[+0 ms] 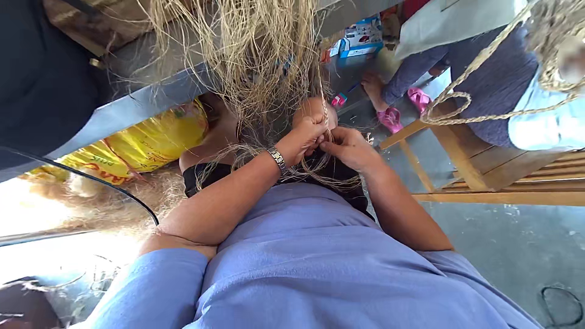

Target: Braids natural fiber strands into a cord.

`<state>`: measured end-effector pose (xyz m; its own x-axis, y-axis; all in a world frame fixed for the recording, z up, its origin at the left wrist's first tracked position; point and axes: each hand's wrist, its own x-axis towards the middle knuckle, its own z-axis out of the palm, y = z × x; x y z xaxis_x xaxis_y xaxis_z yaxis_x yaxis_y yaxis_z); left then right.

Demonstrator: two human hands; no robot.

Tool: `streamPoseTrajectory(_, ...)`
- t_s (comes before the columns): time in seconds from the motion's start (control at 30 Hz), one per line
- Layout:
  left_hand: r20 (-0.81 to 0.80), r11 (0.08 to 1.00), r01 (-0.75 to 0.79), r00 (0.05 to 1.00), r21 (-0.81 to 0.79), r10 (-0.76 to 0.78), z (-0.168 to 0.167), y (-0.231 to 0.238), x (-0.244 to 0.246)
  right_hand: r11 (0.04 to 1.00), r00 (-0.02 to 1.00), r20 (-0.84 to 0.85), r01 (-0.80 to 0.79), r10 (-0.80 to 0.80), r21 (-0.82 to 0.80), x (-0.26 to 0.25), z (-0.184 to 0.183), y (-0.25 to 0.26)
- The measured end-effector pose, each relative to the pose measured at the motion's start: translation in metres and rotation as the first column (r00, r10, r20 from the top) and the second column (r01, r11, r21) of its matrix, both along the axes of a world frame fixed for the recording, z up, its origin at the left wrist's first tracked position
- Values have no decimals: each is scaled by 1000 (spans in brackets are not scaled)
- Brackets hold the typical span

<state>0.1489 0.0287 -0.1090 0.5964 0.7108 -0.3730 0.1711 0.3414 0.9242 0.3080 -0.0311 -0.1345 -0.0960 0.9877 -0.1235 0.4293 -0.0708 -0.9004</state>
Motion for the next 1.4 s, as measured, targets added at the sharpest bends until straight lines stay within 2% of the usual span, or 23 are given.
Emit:
streamPoseTrajectory(0.07, 31, 1000, -11, 999, 18, 10, -3, -1, -3, 1000, 985, -174, 9, -13, -25, -6, 5, -2)
streamPoseTrajectory(0.17, 118, 999, 15, 993, -40, -11, -10, 2, -15, 994, 868, -491, 30, -76, -101, 9, 15, -15)
streamPoseTrajectory(0.23, 122, 996, 15, 993, -82, -5, -13, 4, -23, 995, 819, -571, 4, -63, -105, 36, 13, -30)
streamPoseTrajectory(0.3, 116, 995, 2, 993, -101, 9, -16, 4, -29, 995, 840, -540, -5, -50, -99, 74, 1, -50)
streamPoseTrajectory(0.37, 99, 996, -1, 995, -91, 10, -15, 5, -32, 990, 892, -439, 51, -105, -132, 111, -12, -76)
streamPoseTrajectory(0.43, 89, 997, -7, 996, -74, 14, -14, 7, -34, 966, 907, -356, 163, -227, -201, 145, -20, -107)
streamPoseTrajectory(0.53, 70, 996, -30, 997, -87, 36, -13, 8, -39, 826, 813, -218, 461, -539, -322, 186, -28, -159)
streamPoseTrajectory(0.57, 67, 995, -36, 997, -90, 42, -13, 8, -41, 738, 778, -47, 572, -627, -358, 195, -31, -177)
streamPoseTrajectory(0.6, 69, 995, -37, 997, -90, 44, -13, 7, -43, 646, 743, 226, 663, -630, -378, 197, -30, -189)
streamPoseTrajectory(0.63, 78, 996, -42, 996, -84, 48, -13, 7, -44, 590, 718, 464, 694, -519, -413, 196, -23, -194)
streamPoseTrajectory(0.67, 90, 996, -50, 994, -75, 56, -12, 8, -44, 560, 719, 563, 684, -408, -468, 192, -12, -189)
streamPoseTrajectory(0.7, 94, 996, -54, 994, -71, 61, -11, 8, -43, 599, 735, 589, 649, -337, -468, 183, 0, -180)
streamPoseTrajectory(0.73, 96, 996, -52, 994, -68, 59, -11, 7, -42, 676, 746, 576, 615, -334, -405, 166, 16, -165)
streamPoseTrajectory(0.8, 97, 998, -48, 994, -49, 52, -10, 5, -38, 852, 786, 488, 502, -379, -146, 131, 40, -129)
streamPoseTrajectory(0.83, 91, 998, -50, 994, -31, 53, -10, 4, -35, 919, 821, 442, 393, -362, 24, 115, 45, -109)
streamPoseTrajectory(0.87, 85, 998, -55, 995, -11, 56, -8, 3, -32, 942, 847, 419, 258, -327, 214, 93, 50, -87)
streamPoseTrajectory(0.9, 76, 998, -61, 995, 10, 60, -7, 2, -29, 922, 870, 404, 131, -284, 365, 64, 59, -66)
streamPoseTrajectory(0.97, 49, 996, -71, 996, 45, 69, -4, 1, -27, 859, 898, 395, -38, -194, 510, 6, 72, -33)
streamPoseTrajectory(1.0, 31, 995, -78, 997, 55, 77, -2, 0, -27, 875, 909, 393, -74, -138, 478, -15, 70, -20)
streamPoseTrajectory(1.07, 48, 992, -99, 994, 83, 95, -3, -2, -29, 960, 950, 312, -74, -15, 269, -35, 51, 1)
streamPoseTrajectory(1.17, 94, 983, -125, 989, 134, 113, -4, 0, -35, 999, 999, -26, 36, -35, 24, -41, 22, 15)
streamPoseTrajectory(1.27, 84, 988, -109, 991, 110, 100, -11, 0, -38, 996, 964, -251, 82, -88, -36, -34, 15, 12)
streamPoseTrajectory(1.4, 49, 995, -54, 998, 88, 49, -7, 1, -35, 995, 972, -212, 98, -101, -24, -20, 22, 22)
